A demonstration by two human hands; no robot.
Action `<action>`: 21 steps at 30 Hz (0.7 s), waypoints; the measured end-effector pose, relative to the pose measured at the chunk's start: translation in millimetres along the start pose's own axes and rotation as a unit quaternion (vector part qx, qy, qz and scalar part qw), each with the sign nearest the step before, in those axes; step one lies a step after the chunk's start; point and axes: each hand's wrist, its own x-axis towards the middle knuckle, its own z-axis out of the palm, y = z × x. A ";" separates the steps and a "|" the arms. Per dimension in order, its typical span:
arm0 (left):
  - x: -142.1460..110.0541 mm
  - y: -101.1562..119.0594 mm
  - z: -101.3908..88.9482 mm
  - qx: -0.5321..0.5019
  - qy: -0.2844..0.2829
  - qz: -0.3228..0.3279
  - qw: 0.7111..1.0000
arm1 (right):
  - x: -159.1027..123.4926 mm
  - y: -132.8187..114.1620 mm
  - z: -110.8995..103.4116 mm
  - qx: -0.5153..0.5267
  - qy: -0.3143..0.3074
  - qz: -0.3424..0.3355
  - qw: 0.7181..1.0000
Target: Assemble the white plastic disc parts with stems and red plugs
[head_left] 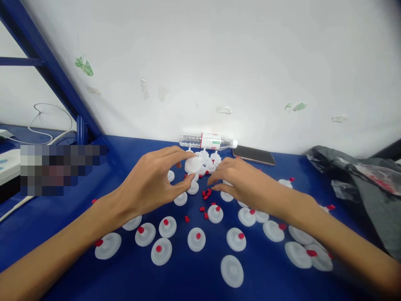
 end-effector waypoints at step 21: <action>-2.4 -3.8 0.1 0.025 -0.009 -0.009 1.000 | -3.0 12.3 -5.4 0.042 0.060 -0.008 0.997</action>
